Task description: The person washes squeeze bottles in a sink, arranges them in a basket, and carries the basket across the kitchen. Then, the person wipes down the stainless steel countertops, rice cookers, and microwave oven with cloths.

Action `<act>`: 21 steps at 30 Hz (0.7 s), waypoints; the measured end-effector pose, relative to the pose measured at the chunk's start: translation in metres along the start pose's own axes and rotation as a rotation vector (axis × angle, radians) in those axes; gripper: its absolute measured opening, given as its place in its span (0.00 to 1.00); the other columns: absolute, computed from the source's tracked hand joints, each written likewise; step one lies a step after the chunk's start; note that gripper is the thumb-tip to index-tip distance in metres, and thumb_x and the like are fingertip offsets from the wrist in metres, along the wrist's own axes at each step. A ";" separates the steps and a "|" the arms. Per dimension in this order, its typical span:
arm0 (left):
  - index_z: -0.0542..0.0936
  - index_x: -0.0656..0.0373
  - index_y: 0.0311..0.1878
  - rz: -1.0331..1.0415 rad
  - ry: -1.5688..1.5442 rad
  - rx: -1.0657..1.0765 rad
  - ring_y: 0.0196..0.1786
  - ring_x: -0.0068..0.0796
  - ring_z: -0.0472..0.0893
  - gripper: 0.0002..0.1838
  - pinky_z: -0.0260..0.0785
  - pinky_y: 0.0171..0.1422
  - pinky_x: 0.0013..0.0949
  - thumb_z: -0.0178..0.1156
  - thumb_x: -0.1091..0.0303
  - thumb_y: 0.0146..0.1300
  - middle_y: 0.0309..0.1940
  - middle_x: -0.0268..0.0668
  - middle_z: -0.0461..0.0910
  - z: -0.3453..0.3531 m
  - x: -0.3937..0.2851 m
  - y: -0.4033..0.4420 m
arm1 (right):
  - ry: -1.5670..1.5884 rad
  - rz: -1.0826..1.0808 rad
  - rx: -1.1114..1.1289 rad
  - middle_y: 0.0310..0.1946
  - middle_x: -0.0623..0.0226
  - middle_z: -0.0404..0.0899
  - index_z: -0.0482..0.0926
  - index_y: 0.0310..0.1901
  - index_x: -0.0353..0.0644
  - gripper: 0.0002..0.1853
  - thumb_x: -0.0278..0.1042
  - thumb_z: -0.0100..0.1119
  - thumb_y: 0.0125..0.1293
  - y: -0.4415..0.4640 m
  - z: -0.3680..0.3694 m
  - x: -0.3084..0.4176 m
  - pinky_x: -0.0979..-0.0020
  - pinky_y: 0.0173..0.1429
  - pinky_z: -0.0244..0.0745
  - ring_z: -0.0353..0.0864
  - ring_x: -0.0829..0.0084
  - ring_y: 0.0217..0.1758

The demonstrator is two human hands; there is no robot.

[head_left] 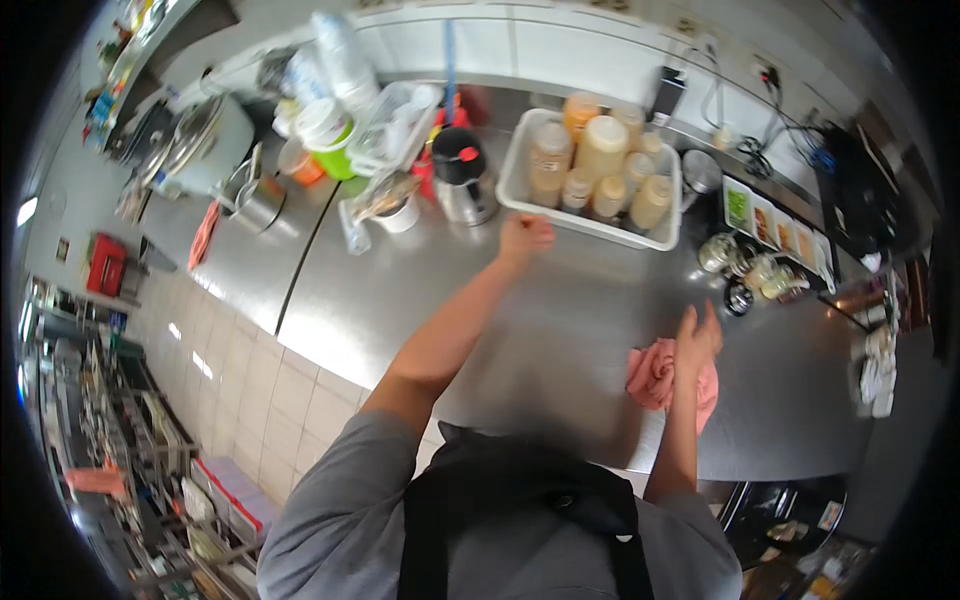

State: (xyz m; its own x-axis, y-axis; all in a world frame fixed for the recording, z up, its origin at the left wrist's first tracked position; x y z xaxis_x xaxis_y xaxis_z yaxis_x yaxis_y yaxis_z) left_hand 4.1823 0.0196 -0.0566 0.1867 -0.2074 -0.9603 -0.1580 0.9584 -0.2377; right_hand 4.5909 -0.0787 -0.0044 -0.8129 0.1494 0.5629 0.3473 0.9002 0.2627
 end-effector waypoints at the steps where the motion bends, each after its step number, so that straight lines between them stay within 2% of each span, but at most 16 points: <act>1: 0.73 0.63 0.39 0.002 0.089 0.077 0.33 0.26 0.82 0.12 0.76 0.32 0.29 0.56 0.63 0.69 0.29 0.37 0.79 0.000 0.015 0.000 | -0.163 0.060 -0.036 0.64 0.41 0.64 0.62 0.69 0.46 0.33 0.54 0.50 0.68 -0.030 -0.013 -0.010 0.48 0.71 0.51 0.60 0.43 0.69; 2: 0.74 0.62 0.39 0.004 0.061 0.101 0.34 0.26 0.82 0.11 0.76 0.35 0.30 0.56 0.62 0.70 0.32 0.37 0.80 0.004 0.015 -0.025 | -0.329 0.123 -0.078 0.69 0.38 0.56 0.59 0.71 0.51 0.34 0.58 0.46 0.69 -0.055 -0.024 -0.021 0.44 0.73 0.47 0.54 0.39 0.72; 3: 0.76 0.60 0.39 0.006 0.036 0.130 0.35 0.26 0.81 0.11 0.76 0.38 0.31 0.56 0.61 0.70 0.35 0.37 0.80 0.009 0.012 -0.064 | -0.326 0.107 -0.065 0.69 0.38 0.56 0.59 0.71 0.51 0.34 0.58 0.46 0.69 -0.070 -0.019 -0.026 0.44 0.73 0.47 0.54 0.39 0.72; 5: 0.77 0.59 0.37 0.322 0.462 0.298 0.37 0.25 0.81 0.11 0.75 0.44 0.30 0.56 0.61 0.70 0.34 0.34 0.81 0.011 -0.006 -0.138 | -0.741 0.162 0.009 0.72 0.36 0.44 0.52 0.74 0.58 0.35 0.63 0.37 0.70 -0.093 0.011 -0.049 0.38 0.72 0.42 0.44 0.34 0.74; 6: 0.76 0.59 0.38 0.258 0.454 0.356 0.37 0.25 0.81 0.08 0.74 0.44 0.30 0.56 0.64 0.69 0.32 0.34 0.81 0.004 -0.005 -0.172 | -0.688 0.164 -0.057 0.72 0.37 0.47 0.51 0.74 0.58 0.36 0.66 0.33 0.70 -0.089 0.020 -0.052 0.39 0.73 0.40 0.45 0.37 0.75; 7: 0.75 0.60 0.40 0.195 0.444 0.417 0.36 0.25 0.82 0.06 0.73 0.45 0.31 0.56 0.67 0.68 0.30 0.34 0.81 -0.006 -0.002 -0.205 | -0.711 0.209 0.031 0.72 0.38 0.48 0.52 0.74 0.57 0.35 0.65 0.33 0.70 -0.075 0.044 -0.056 0.40 0.73 0.40 0.45 0.38 0.75; 9: 0.76 0.61 0.41 0.010 0.370 0.307 0.39 0.26 0.83 0.06 0.74 0.47 0.32 0.56 0.68 0.68 0.32 0.36 0.82 -0.055 0.022 -0.255 | -0.682 0.223 0.124 0.68 0.42 0.53 0.55 0.72 0.56 0.33 0.62 0.35 0.70 -0.053 0.094 -0.040 0.43 0.72 0.44 0.49 0.42 0.72; 11: 0.76 0.61 0.42 0.002 0.458 0.121 0.40 0.28 0.84 0.06 0.75 0.47 0.32 0.56 0.69 0.68 0.34 0.38 0.84 -0.115 0.024 -0.299 | -0.470 -0.003 0.098 0.62 0.48 0.60 0.60 0.66 0.54 0.28 0.59 0.39 0.69 -0.045 0.145 0.043 0.46 0.67 0.50 0.56 0.47 0.66; 12: 0.76 0.61 0.42 -0.005 0.462 0.129 0.40 0.28 0.84 0.06 0.75 0.47 0.32 0.56 0.69 0.68 0.34 0.38 0.84 -0.135 0.024 -0.318 | -0.311 -0.120 0.127 0.59 0.51 0.63 0.63 0.63 0.54 0.26 0.58 0.40 0.69 -0.052 0.173 0.095 0.48 0.65 0.53 0.59 0.50 0.63; 14: 0.77 0.62 0.43 -0.035 0.552 -0.087 0.40 0.31 0.85 0.06 0.76 0.46 0.33 0.56 0.70 0.67 0.34 0.40 0.84 -0.192 0.019 -0.350 | 0.173 -0.274 0.316 0.52 0.57 0.69 0.69 0.58 0.52 0.23 0.55 0.44 0.68 -0.090 0.232 0.215 0.51 0.61 0.59 0.66 0.55 0.58; 15: 0.77 0.62 0.43 -0.042 0.559 -0.085 0.40 0.31 0.85 0.06 0.76 0.46 0.33 0.56 0.70 0.67 0.34 0.40 0.84 -0.205 0.015 -0.362 | 0.441 -0.270 0.475 0.49 0.60 0.73 0.72 0.55 0.51 0.21 0.53 0.46 0.67 -0.122 0.261 0.274 0.53 0.59 0.62 0.69 0.58 0.55; 16: 0.76 0.63 0.43 -0.053 0.574 -0.149 0.40 0.32 0.85 0.06 0.76 0.46 0.33 0.57 0.71 0.67 0.34 0.41 0.84 -0.225 0.009 -0.373 | 0.560 -0.288 0.571 0.46 0.63 0.76 0.75 0.52 0.51 0.19 0.52 0.47 0.67 -0.157 0.285 0.331 0.54 0.57 0.65 0.72 0.60 0.52; 17: 0.76 0.63 0.42 -0.063 0.592 -0.208 0.40 0.33 0.85 0.06 0.77 0.46 0.33 0.57 0.71 0.66 0.34 0.41 0.84 -0.244 0.004 -0.383 | 0.615 -0.307 0.632 0.43 0.66 0.79 0.78 0.49 0.50 0.18 0.50 0.49 0.66 -0.196 0.304 0.385 0.56 0.55 0.68 0.75 0.63 0.49; 19: 0.76 0.64 0.41 -0.035 0.616 -0.228 0.40 0.34 0.86 0.05 0.77 0.46 0.33 0.57 0.73 0.65 0.33 0.41 0.84 -0.270 0.002 -0.399 | 0.383 -0.592 0.404 0.49 0.65 0.75 0.74 0.54 0.48 0.21 0.50 0.53 0.64 -0.266 0.321 0.473 0.56 0.58 0.65 0.72 0.63 0.53; 20: 0.76 0.64 0.41 -0.012 0.611 -0.257 0.39 0.34 0.86 0.05 0.77 0.45 0.33 0.58 0.74 0.65 0.33 0.41 0.84 -0.284 0.002 -0.407 | 0.539 -0.568 0.405 0.52 0.61 0.72 0.73 0.55 0.47 0.25 0.51 0.56 0.59 -0.300 0.323 0.504 0.56 0.63 0.62 0.68 0.60 0.59; 21: 0.76 0.64 0.41 0.009 0.602 -0.288 0.39 0.34 0.86 0.04 0.77 0.44 0.32 0.58 0.75 0.65 0.33 0.41 0.84 -0.297 0.001 -0.414 | 0.535 -0.557 0.402 0.52 0.61 0.72 0.73 0.55 0.47 0.25 0.51 0.56 0.59 -0.330 0.317 0.527 0.56 0.63 0.62 0.68 0.60 0.59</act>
Point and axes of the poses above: each hand's wrist, its own y-axis towards the middle knuckle, its own z-axis out of the palm, x = y × z, the point moved 10 cm from there along y, towards the middle knuckle
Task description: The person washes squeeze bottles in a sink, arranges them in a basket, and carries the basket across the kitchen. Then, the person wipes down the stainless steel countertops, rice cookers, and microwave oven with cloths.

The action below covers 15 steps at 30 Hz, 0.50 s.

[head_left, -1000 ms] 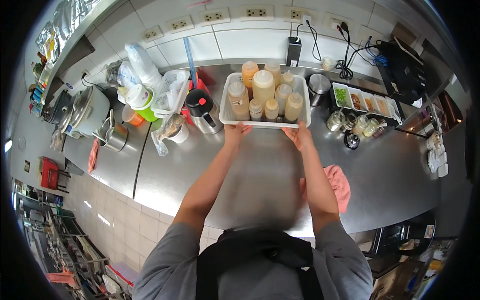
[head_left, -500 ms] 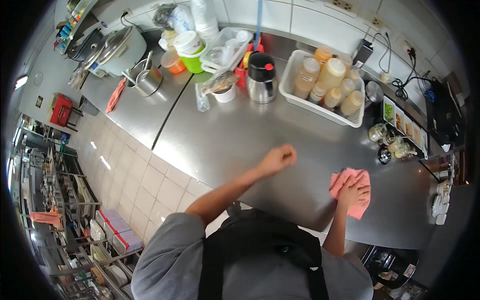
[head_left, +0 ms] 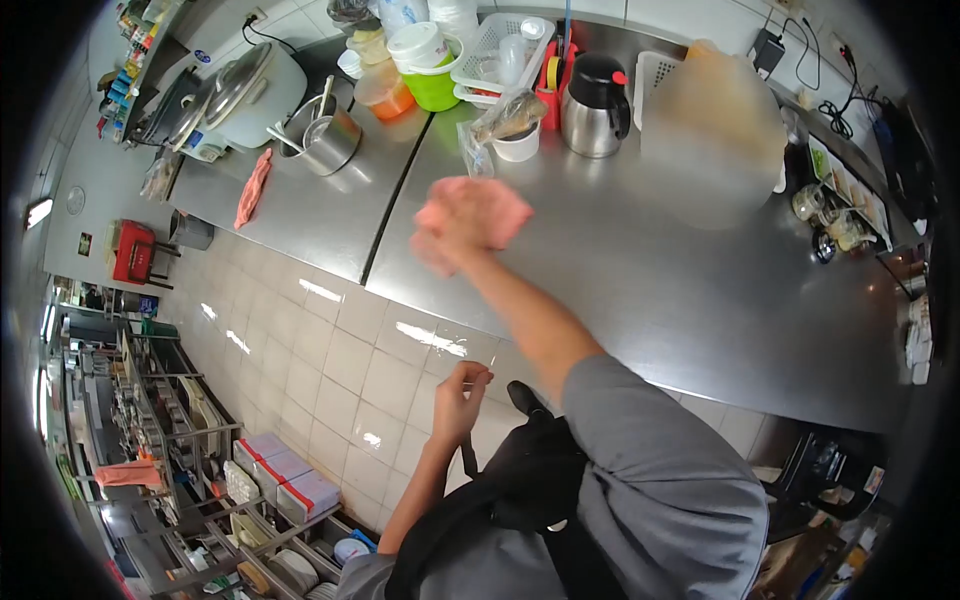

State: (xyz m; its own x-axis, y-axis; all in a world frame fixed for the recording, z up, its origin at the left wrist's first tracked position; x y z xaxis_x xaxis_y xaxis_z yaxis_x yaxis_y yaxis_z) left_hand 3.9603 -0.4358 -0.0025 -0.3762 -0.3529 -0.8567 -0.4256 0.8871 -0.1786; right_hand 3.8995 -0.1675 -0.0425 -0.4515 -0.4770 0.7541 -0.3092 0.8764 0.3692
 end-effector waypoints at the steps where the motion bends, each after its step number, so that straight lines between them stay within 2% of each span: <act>1: 0.76 0.64 0.40 0.047 0.031 -0.016 0.38 0.33 0.86 0.04 0.77 0.42 0.32 0.58 0.76 0.64 0.32 0.41 0.84 -0.010 0.002 -0.004 | -0.116 -0.055 0.205 0.63 0.54 0.58 0.67 0.63 0.51 0.35 0.56 0.61 0.54 -0.017 0.030 0.039 0.50 0.69 0.49 0.52 0.52 0.68; 2: 0.77 0.64 0.39 0.053 0.049 -0.028 0.37 0.30 0.86 0.03 0.77 0.41 0.31 0.57 0.76 0.64 0.32 0.40 0.84 -0.019 0.004 -0.008 | -0.231 -0.113 0.415 0.74 0.47 0.45 0.61 0.71 0.56 0.47 0.61 0.66 0.49 -0.039 0.054 0.060 0.44 0.76 0.36 0.37 0.44 0.77; 3: 0.77 0.64 0.39 0.046 0.065 -0.042 0.37 0.30 0.85 0.02 0.77 0.40 0.30 0.57 0.76 0.65 0.32 0.40 0.84 -0.028 0.004 -0.013 | -0.232 -0.108 0.421 0.74 0.47 0.45 0.61 0.71 0.56 0.47 0.61 0.66 0.49 -0.053 0.056 0.066 0.44 0.76 0.36 0.37 0.44 0.77; 5: 0.77 0.64 0.39 0.043 0.081 -0.057 0.36 0.29 0.85 0.02 0.77 0.40 0.30 0.57 0.75 0.65 0.32 0.39 0.84 -0.040 0.000 -0.021 | -0.197 -0.265 0.508 0.75 0.48 0.42 0.57 0.73 0.58 0.53 0.68 0.65 0.45 -0.080 0.063 0.089 0.37 0.74 0.30 0.29 0.43 0.78; 6: 0.77 0.63 0.39 0.043 0.086 -0.084 0.36 0.28 0.85 0.02 0.76 0.39 0.29 0.57 0.75 0.65 0.32 0.39 0.84 -0.046 -0.003 -0.026 | -0.199 -0.265 0.510 0.75 0.48 0.42 0.57 0.73 0.58 0.53 0.68 0.65 0.45 -0.089 0.054 0.090 0.37 0.74 0.30 0.29 0.43 0.78; 8: 0.77 0.63 0.39 0.044 0.086 -0.115 0.36 0.28 0.85 0.03 0.76 0.39 0.29 0.57 0.74 0.66 0.31 0.39 0.84 -0.044 -0.007 -0.034 | -0.275 -0.394 0.510 0.75 0.50 0.45 0.63 0.70 0.57 0.45 0.62 0.63 0.50 -0.113 0.025 0.087 0.37 0.74 0.33 0.34 0.45 0.78; 9: 0.77 0.63 0.39 0.061 0.072 -0.131 0.36 0.28 0.85 0.03 0.76 0.38 0.29 0.57 0.74 0.66 0.31 0.39 0.84 -0.041 -0.012 -0.038 | -0.278 -0.399 0.511 0.75 0.50 0.45 0.63 0.70 0.57 0.45 0.62 0.63 0.50 -0.124 0.008 0.080 0.37 0.74 0.33 0.34 0.45 0.78; 11: 0.77 0.63 0.39 0.060 0.057 -0.140 0.36 0.27 0.85 0.03 0.76 0.38 0.29 0.57 0.74 0.66 0.31 0.39 0.84 -0.024 -0.019 -0.043 | -0.386 -0.411 0.444 0.74 0.51 0.49 0.67 0.68 0.56 0.37 0.54 0.60 0.55 -0.149 -0.033 0.055 0.37 0.73 0.38 0.41 0.44 0.77; 15: 0.77 0.64 0.39 0.158 0.020 -0.031 0.36 0.31 0.85 0.04 0.76 0.39 0.31 0.59 0.74 0.65 0.32 0.42 0.83 0.046 -0.046 -0.047 | -0.523 -0.402 0.315 0.70 0.56 0.59 0.69 0.66 0.56 0.32 0.51 0.56 0.58 -0.203 -0.171 -0.005 0.44 0.73 0.47 0.53 0.48 0.74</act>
Point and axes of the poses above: each hand's wrist, its own y-axis towards the middle knuckle, its own z-axis out of the palm, x = y × z, the point moved 10 cm from there along y, towards the middle knuckle
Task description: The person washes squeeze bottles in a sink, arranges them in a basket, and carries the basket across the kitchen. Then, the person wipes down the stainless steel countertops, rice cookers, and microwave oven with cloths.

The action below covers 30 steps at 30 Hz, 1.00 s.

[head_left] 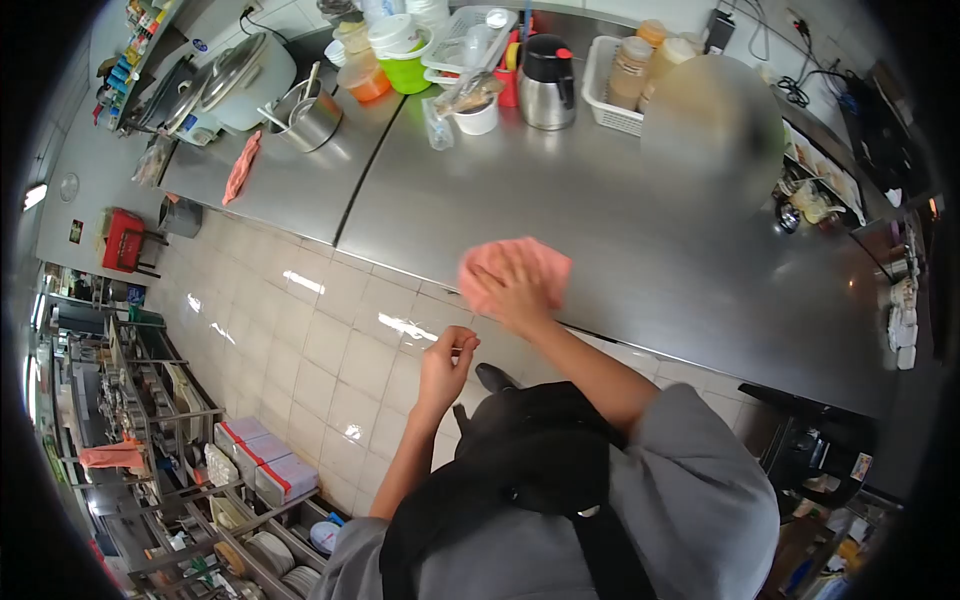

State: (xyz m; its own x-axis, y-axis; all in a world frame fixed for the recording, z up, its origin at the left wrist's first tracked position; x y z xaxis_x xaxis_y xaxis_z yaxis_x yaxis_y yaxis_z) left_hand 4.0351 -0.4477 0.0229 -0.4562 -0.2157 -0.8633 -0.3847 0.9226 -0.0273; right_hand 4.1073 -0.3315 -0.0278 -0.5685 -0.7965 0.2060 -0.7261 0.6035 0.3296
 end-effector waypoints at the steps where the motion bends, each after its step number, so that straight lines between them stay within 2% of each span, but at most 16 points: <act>1: 0.77 0.64 0.39 0.006 -0.007 0.005 0.36 0.31 0.85 0.04 0.76 0.39 0.31 0.59 0.74 0.65 0.32 0.42 0.83 0.019 -0.006 -0.001 | 0.015 0.028 -0.002 0.72 0.56 0.55 0.66 0.68 0.59 0.38 0.51 0.63 0.53 -0.034 -0.015 -0.027 0.43 0.73 0.46 0.50 0.48 0.75; 2: 0.77 0.64 0.39 0.024 -0.009 0.055 0.35 0.32 0.85 0.04 0.77 0.39 0.32 0.59 0.73 0.64 0.32 0.42 0.83 0.043 -0.014 -0.002 | 0.029 0.058 -0.004 0.73 0.55 0.52 0.63 0.70 0.61 0.44 0.52 0.69 0.48 -0.069 -0.030 -0.054 0.43 0.73 0.46 0.47 0.47 0.76; 4: 0.77 0.64 0.40 0.078 -0.043 0.154 0.33 0.34 0.84 0.06 0.77 0.39 0.33 0.60 0.72 0.64 0.30 0.42 0.82 0.089 -0.033 -0.004 | 0.041 0.203 0.061 0.73 0.53 0.51 0.59 0.72 0.63 0.48 0.53 0.69 0.47 -0.142 -0.066 -0.114 0.44 0.74 0.45 0.47 0.47 0.76; 6: 0.77 0.64 0.40 0.105 -0.052 0.227 0.33 0.34 0.83 0.06 0.77 0.40 0.33 0.60 0.72 0.64 0.30 0.42 0.82 0.133 -0.051 -0.009 | -0.166 0.349 0.167 0.73 0.57 0.52 0.57 0.73 0.60 0.48 0.57 0.66 0.50 -0.215 -0.111 -0.167 0.42 0.75 0.41 0.48 0.50 0.76; 8: 0.77 0.62 0.40 0.124 -0.057 0.291 0.33 0.31 0.83 0.05 0.76 0.40 0.32 0.60 0.72 0.64 0.29 0.41 0.82 0.175 -0.062 -0.013 | -0.364 0.542 0.313 0.75 0.57 0.48 0.50 0.75 0.55 0.53 0.52 0.69 0.49 -0.312 -0.127 -0.238 0.44 0.77 0.36 0.43 0.52 0.78; 12: 0.77 0.62 0.40 0.153 -0.109 0.337 0.33 0.28 0.83 0.05 0.76 0.40 0.31 0.59 0.70 0.66 0.29 0.39 0.83 0.223 -0.090 -0.026 | -0.697 0.693 0.157 0.76 0.63 0.46 0.49 0.74 0.44 0.52 0.42 0.66 0.49 -0.529 -0.194 -0.392 0.58 0.81 0.33 0.43 0.62 0.79; 14: 0.77 0.62 0.40 0.147 -0.096 0.345 0.33 0.28 0.83 0.05 0.75 0.39 0.30 0.59 0.71 0.66 0.30 0.39 0.83 0.234 -0.090 -0.032 | 0.047 1.155 -0.235 0.58 0.59 0.72 0.60 0.69 0.39 0.35 0.44 0.53 0.62 -0.627 -0.264 -0.464 0.61 0.59 0.68 0.73 0.63 0.58; 17: 0.76 0.62 0.40 0.115 -0.045 0.372 0.36 0.27 0.83 0.05 0.75 0.42 0.30 0.57 0.71 0.67 0.31 0.37 0.83 0.233 -0.086 -0.037 | 0.581 1.306 -0.246 0.35 0.62 0.82 0.72 0.60 0.38 0.28 0.52 0.52 0.67 -0.742 -0.277 -0.578 0.65 0.35 0.74 0.79 0.68 0.33; 19: 0.76 0.62 0.39 0.104 0.000 0.403 0.38 0.26 0.84 0.04 0.76 0.44 0.31 0.56 0.71 0.68 0.33 0.36 0.83 0.229 -0.083 -0.034 | 0.493 1.479 -0.549 0.34 0.61 0.81 0.68 0.63 0.42 0.29 0.53 0.50 0.68 -0.657 -0.342 -0.520 0.64 0.36 0.76 0.79 0.65 0.32; 21: 0.76 0.61 0.39 0.090 0.026 0.362 0.38 0.25 0.84 0.04 0.76 0.43 0.31 0.56 0.71 0.68 0.33 0.36 0.83 0.218 -0.078 -0.026 | 0.771 1.553 -0.149 0.43 0.50 0.81 0.59 0.70 0.47 0.38 0.61 0.51 0.65 -0.618 -0.289 -0.513 0.52 0.47 0.77 0.82 0.56 0.40; 22: 0.76 0.61 0.39 0.112 0.058 0.352 0.37 0.25 0.84 0.04 0.75 0.42 0.30 0.56 0.71 0.68 0.32 0.36 0.83 0.213 -0.085 -0.021 | 0.045 1.550 -0.019 0.53 0.45 0.74 0.57 0.71 0.48 0.37 0.61 0.46 0.67 -0.593 -0.294 -0.505 0.48 0.56 0.69 0.75 0.52 0.52; 23: 0.76 0.61 0.39 0.114 0.051 0.361 0.37 0.25 0.84 0.04 0.75 0.42 0.30 0.56 0.71 0.68 0.32 0.36 0.83 0.212 -0.090 -0.018 | -0.674 1.418 0.121 0.63 0.40 0.67 0.55 0.72 0.49 0.36 0.62 0.41 0.69 -0.537 -0.290 -0.483 0.43 0.66 0.61 0.69 0.48 0.63; 24: 0.76 0.61 0.39 0.124 0.077 0.336 0.37 0.25 0.84 0.04 0.75 0.41 0.29 0.56 0.71 0.68 0.32 0.36 0.83 0.210 -0.097 -0.011 | -0.683 1.422 0.122 0.63 0.40 0.67 0.55 0.72 0.49 0.36 0.62 0.41 0.69 -0.503 -0.272 -0.474 0.43 0.66 0.61 0.69 0.48 0.63; 26: 0.76 0.61 0.38 0.164 0.060 0.296 0.35 0.24 0.84 0.04 0.74 0.40 0.27 0.56 0.71 0.68 0.31 0.35 0.83 0.212 -0.107 0.002 | -0.349 1.166 -0.291 0.69 0.47 0.59 0.60 0.70 0.44 0.28 0.50 0.38 0.74 -0.421 -0.237 -0.448 0.50 0.74 0.47 0.55 0.48 0.73; 27: 0.76 0.61 0.38 0.171 0.064 0.311 0.35 0.24 0.84 0.04 0.74 0.40 0.27 0.56 0.71 0.68 0.31 0.35 0.83 0.220 -0.113 0.007 | -0.423 0.748 -0.331 0.65 0.52 0.65 0.64 0.66 0.42 0.24 0.46 0.36 0.75 -0.369 -0.182 -0.424 0.51 0.73 0.50 0.60 0.51 0.69; 30: 0.77 0.61 0.37 0.276 0.001 0.237 0.31 0.23 0.81 0.05 0.71 0.33 0.27 0.57 0.70 0.68 0.29 0.35 0.83 0.238 -0.149 0.028 | -0.098 0.362 -0.226 0.62 0.60 0.69 0.68 0.64 0.46 0.24 0.49 0.41 0.72 -0.240 -0.115 -0.267 0.52 0.73 0.50 0.60 0.62 0.70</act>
State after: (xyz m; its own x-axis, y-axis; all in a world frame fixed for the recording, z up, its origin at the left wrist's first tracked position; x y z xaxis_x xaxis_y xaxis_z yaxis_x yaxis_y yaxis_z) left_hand 4.2833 -0.3139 0.0312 -0.5180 0.0516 -0.8538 -0.0502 0.9946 0.0906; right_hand 4.4774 -0.2682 -0.0560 -0.8128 -0.5209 0.2609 -0.3764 0.8113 0.4474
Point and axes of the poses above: each hand's wrist, its own y-axis towards the middle knuckle, its own z-axis out of the palm, x = y × z, the point moved 10 cm from there along y, towards the middle knuckle
